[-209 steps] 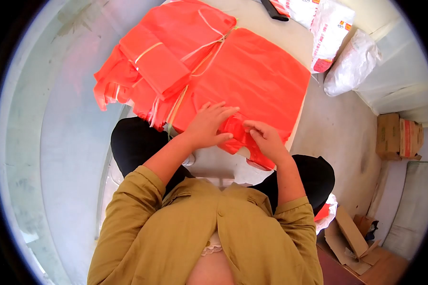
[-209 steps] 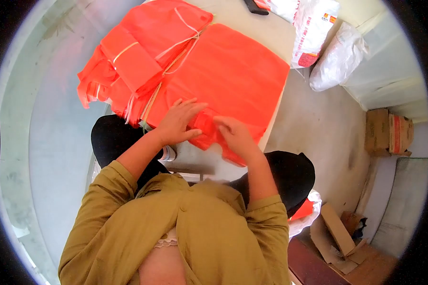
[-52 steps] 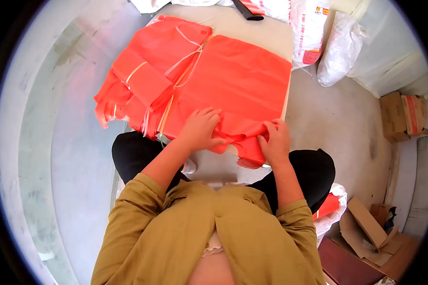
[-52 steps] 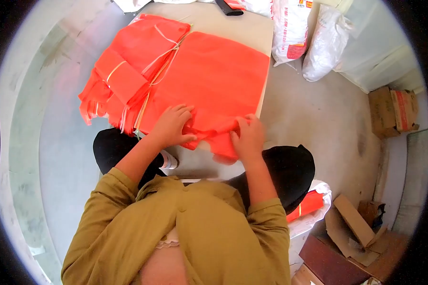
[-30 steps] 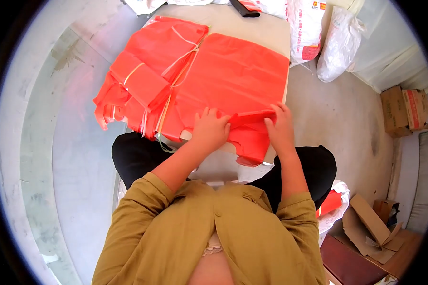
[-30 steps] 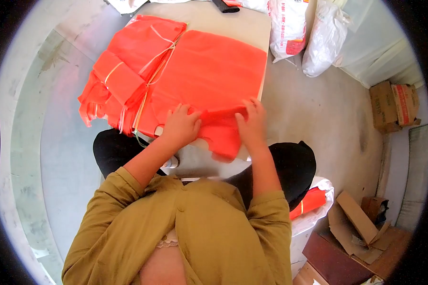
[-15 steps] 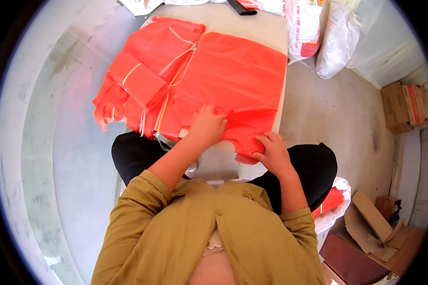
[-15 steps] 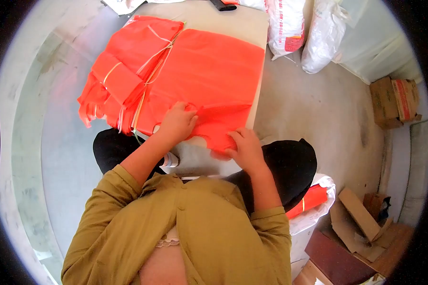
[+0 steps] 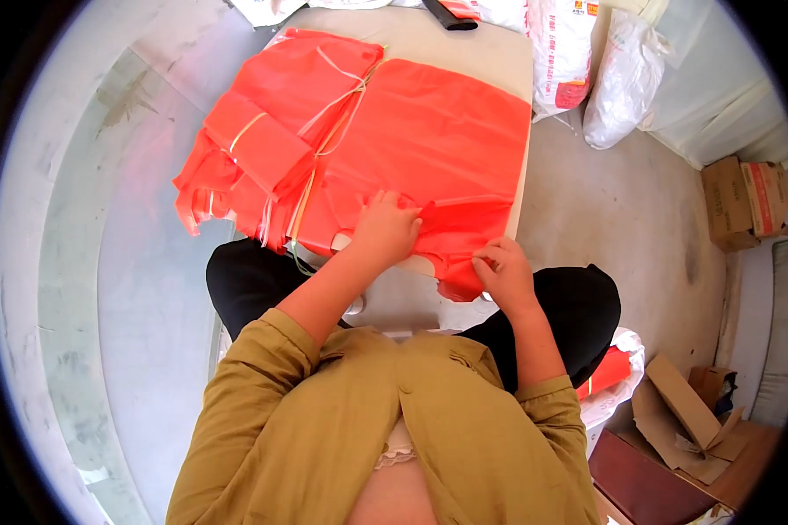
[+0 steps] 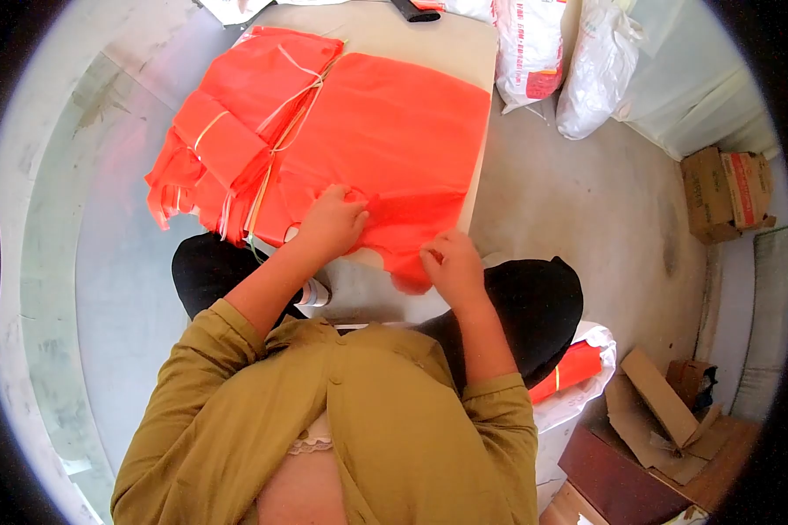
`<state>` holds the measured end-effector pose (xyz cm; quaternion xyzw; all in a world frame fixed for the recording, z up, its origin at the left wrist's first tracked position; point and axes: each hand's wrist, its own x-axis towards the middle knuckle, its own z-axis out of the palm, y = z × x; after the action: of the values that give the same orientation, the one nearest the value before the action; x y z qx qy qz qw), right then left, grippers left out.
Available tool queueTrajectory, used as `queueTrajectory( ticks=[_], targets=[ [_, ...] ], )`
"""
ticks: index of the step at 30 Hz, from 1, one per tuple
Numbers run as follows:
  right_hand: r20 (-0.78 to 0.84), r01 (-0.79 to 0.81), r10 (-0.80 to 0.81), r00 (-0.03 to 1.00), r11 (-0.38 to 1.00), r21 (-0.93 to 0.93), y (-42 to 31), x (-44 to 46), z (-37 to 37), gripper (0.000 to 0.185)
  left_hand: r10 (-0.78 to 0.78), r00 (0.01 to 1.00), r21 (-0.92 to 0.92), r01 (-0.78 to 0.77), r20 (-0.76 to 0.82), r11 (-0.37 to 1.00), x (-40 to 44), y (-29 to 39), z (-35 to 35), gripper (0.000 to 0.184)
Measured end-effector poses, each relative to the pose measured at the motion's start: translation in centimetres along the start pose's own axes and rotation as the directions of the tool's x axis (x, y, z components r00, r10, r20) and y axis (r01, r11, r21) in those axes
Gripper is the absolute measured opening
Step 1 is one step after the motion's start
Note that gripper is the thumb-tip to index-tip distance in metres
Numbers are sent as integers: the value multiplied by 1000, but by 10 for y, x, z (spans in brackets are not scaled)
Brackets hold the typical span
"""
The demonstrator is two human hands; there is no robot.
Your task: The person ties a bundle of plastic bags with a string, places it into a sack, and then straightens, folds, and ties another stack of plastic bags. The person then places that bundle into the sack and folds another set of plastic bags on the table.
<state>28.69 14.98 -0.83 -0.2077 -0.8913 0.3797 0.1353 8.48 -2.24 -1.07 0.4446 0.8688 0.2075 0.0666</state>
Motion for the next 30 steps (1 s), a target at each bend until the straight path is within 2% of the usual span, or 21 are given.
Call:
queueTrajectory(
  ticks=[3,6,9,12,15,18,21,24,25,27,30],
  targets=[
    [-61,-63,72,996,987,147,-11,2,-3,11,23,999,4,-23,-24,1000,-1,3,-5,28],
    [-97,-58,91,991,953,297,2,1,8,9,30,999,2,-30,-38,1000,-3,5,-8,30],
    [-163,12,25,986,976,217,9,-7,16,7,28,999,-12,-28,-35,1000,-4,5,-9,30],
    [-189,-21,86,978,946,322,9,-15,22,5,33,998,-13,-34,-57,999,-5,4,-7,31],
    [-91,-155,214,973,888,434,9,-20,21,6,31,997,-15,-32,-65,999,-6,5,-7,31],
    [-186,-77,156,970,925,372,6,-22,23,12,18,998,0,-18,-53,1000,-7,6,-8,33],
    [-39,-101,114,993,966,237,6,-26,17,21,-1,1000,9,1,-24,1000,-8,8,-11,35],
    [-37,-105,115,993,973,205,-7,-30,14,28,-11,1000,11,12,-4,1000,-8,8,-11,35],
    [-45,-27,29,999,999,46,-10,-30,12,29,-14,1000,11,14,0,1000,-8,7,-11,35],
    [-21,132,-143,990,954,-269,-12,-30,7,32,-22,1000,7,22,17,1000,-9,8,-13,36],
    [13,145,-146,989,960,-239,-4,-27,6,28,-30,998,28,29,49,999,-9,8,-13,39]
  ],
)
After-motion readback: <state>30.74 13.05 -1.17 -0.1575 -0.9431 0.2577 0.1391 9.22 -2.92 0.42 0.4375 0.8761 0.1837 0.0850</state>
